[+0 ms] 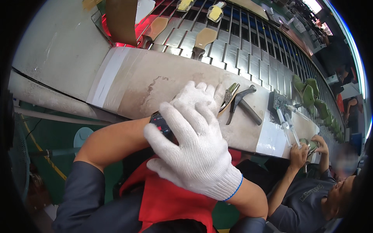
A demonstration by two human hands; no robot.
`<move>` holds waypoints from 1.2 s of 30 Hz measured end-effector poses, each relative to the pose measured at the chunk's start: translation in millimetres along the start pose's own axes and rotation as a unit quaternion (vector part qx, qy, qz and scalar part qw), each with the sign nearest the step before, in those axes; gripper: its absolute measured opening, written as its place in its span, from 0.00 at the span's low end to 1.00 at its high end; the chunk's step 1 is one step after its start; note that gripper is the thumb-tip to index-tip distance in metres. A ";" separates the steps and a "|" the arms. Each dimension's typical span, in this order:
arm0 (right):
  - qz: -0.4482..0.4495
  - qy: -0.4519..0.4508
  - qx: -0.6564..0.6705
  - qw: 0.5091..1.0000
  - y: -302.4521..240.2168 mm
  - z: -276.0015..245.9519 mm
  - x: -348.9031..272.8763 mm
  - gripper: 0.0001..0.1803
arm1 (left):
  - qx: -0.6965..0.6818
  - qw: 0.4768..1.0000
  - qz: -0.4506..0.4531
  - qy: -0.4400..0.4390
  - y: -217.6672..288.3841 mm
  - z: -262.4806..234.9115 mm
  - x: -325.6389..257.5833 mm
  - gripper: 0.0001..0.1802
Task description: The person takes shoes and soles from a conveyor, attaches and presses the soles onto the shoes by hand, taps the edges with a hammer, and places the assembled shoes back onto the conveyor.
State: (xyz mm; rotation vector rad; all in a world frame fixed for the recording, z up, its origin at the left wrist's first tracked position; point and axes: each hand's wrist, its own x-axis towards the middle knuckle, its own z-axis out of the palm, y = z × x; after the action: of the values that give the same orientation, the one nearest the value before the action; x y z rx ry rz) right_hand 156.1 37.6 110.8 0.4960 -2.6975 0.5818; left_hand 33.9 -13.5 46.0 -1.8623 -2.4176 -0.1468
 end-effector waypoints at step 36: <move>0.294 0.171 -0.218 0.915 144.7 47.9 -98.2 0.28 | -0.661 0.731 -0.038 0.166 -85.1 -51.2 -26.2 0.61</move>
State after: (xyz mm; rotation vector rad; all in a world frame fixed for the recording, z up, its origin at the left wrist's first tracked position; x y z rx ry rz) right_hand 173.1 165.8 -16.4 -0.5075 -2.4889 0.1577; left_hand -41.2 -66.7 91.5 -1.6279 -2.1026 -2.4688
